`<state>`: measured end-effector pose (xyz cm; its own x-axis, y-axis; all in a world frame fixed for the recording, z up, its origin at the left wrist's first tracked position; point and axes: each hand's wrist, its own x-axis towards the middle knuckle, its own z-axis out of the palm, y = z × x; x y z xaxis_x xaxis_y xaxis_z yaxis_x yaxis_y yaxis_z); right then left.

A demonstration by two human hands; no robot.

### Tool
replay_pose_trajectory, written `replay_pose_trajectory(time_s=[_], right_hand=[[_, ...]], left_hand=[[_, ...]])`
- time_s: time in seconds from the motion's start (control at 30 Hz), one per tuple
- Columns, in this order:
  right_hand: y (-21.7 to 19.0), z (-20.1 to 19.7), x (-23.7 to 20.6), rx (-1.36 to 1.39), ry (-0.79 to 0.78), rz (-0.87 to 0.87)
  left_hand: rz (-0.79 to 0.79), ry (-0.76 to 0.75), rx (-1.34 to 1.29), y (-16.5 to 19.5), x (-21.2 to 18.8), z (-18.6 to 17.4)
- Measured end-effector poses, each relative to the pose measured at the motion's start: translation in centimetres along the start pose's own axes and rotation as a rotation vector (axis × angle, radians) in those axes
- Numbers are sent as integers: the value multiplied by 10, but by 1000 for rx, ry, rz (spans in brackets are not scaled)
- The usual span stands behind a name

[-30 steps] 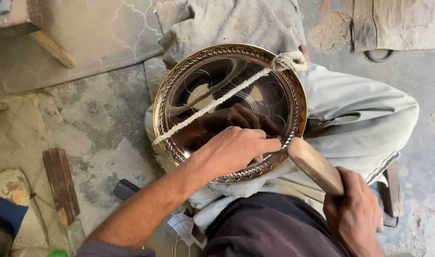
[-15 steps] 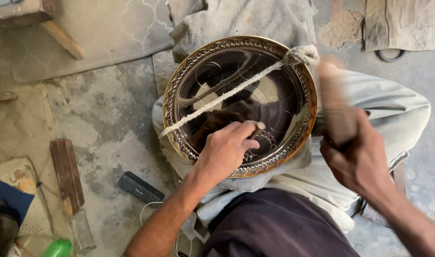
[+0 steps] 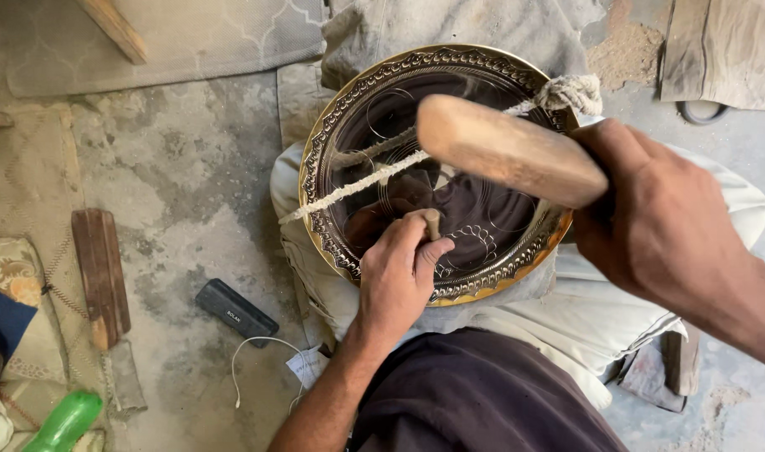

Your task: The person sits on the floor with a brass plate resting on their lap and hammers a small punch held in the left hand with a wooden mallet, working repeated strikes along a decorative pattern on the plate surface. They reposition the punch across the patterned area and continue hammering throughout the clip.

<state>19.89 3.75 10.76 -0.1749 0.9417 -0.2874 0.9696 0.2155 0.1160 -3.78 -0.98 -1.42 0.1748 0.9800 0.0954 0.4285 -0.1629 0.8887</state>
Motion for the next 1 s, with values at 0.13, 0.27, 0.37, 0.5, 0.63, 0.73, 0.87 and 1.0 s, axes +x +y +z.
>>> replay_pose_trajectory(time_s=[0.13,0.27,0.37,0.5,0.63,0.73,0.87,1.0], right_hand=[[-11,-7,2,-47,-64,-49],[-19,-21,2,-223,-81,-107],[-14,-30,-1,-128,-23,-75],[1,-33,-4,94,81,-58],[8,-21,-11,559,125,142],[12,-4,-14,623,-85,351],[26,22,-23,178,-43,116],[25,57,-52,501,110,232]], left_hand=[[-24,148,20,6,-9,8],[-255,132,-29,10,-10,13],[-22,84,-7,2,1,10],[26,-77,-96,-7,14,5],[40,-134,-50,-8,17,3],[82,-145,-24,-5,17,3],[103,-239,4,-1,25,2],[127,-363,50,7,37,-3]])
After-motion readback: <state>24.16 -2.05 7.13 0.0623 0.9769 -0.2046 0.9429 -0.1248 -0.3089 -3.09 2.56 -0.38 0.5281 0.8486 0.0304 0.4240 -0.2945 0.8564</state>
